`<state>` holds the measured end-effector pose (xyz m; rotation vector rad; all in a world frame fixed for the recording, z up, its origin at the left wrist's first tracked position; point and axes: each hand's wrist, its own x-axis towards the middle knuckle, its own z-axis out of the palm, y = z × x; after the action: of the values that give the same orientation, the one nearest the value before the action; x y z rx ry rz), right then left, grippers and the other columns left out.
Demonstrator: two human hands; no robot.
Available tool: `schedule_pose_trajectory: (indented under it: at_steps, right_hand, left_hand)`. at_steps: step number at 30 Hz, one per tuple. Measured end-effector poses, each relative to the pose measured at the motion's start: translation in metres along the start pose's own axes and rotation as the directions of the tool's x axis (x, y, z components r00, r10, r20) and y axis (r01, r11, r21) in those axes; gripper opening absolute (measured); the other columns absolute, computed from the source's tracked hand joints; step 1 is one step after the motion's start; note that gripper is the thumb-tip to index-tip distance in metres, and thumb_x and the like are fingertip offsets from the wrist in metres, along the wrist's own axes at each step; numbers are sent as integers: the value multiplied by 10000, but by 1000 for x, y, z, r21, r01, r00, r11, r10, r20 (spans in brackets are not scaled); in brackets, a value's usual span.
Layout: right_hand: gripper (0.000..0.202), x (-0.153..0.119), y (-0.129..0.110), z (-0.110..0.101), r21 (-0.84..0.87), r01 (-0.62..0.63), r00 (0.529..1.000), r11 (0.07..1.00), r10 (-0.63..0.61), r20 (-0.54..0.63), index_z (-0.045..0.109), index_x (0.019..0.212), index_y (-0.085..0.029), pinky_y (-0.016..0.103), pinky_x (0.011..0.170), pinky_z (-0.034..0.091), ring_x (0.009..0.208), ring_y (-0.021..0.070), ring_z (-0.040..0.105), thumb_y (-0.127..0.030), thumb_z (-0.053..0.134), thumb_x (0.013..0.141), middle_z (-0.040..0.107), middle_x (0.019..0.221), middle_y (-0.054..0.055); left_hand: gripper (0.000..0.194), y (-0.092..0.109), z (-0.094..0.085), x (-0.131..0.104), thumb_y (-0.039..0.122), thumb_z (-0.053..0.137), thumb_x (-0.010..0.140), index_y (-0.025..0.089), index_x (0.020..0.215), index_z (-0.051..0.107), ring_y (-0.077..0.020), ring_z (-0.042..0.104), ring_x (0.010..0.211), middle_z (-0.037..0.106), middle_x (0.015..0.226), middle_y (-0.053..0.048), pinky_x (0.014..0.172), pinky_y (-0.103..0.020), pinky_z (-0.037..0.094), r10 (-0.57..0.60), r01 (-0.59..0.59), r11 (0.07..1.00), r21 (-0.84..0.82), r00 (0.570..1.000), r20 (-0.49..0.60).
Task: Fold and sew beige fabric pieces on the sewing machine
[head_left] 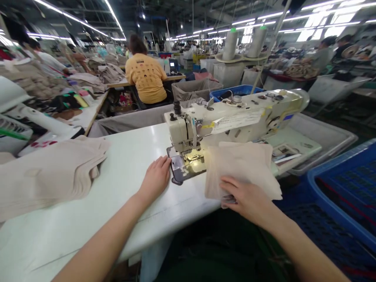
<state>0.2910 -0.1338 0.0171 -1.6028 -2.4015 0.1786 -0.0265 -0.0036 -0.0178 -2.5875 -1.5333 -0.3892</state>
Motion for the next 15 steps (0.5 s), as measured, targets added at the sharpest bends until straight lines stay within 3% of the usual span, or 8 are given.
schedule_pose_trajectory:
  at_steps: [6, 10, 15]
  right_hand:
    - [137, 1, 2, 6, 62, -46, 998, 997, 49, -49, 721, 1002, -224, 337, 812, 578, 975, 223, 730, -189, 649, 891, 691, 1307, 48]
    - [212, 3, -9, 6, -50, -68, 997, 996, 66, -41, 702, 1055, -186, 352, 729, 578, 883, 246, 737, -227, 715, 847, 663, 1334, 98]
    - [189, 3, -16, 3, -62, -58, 998, 996, 58, -11, 704, 1003, -183, 345, 721, 567, 869, 251, 735, -144, 683, 818, 657, 1347, 118]
  left_hand:
    - [453, 2, -2, 2, 167, 379, 932, 125, 1333, 587, -309, 528, 1335, 570, 1426, -166, 1142, -489, 425, -6, 6, 1000, 23, 1000, 24]
    - [445, 2, -2, 2, 172, 374, 940, 139, 1328, 587, -298, 533, 1331, 576, 1423, -158, 1146, -483, 422, -5, 4, 1000, 31, 1000, 20]
    - [450, 0, -2, 2, 183, 361, 947, 110, 1328, 587, -305, 534, 1330, 578, 1419, -168, 1144, -470, 425, 6, -7, 999, 38, 1000, 25]
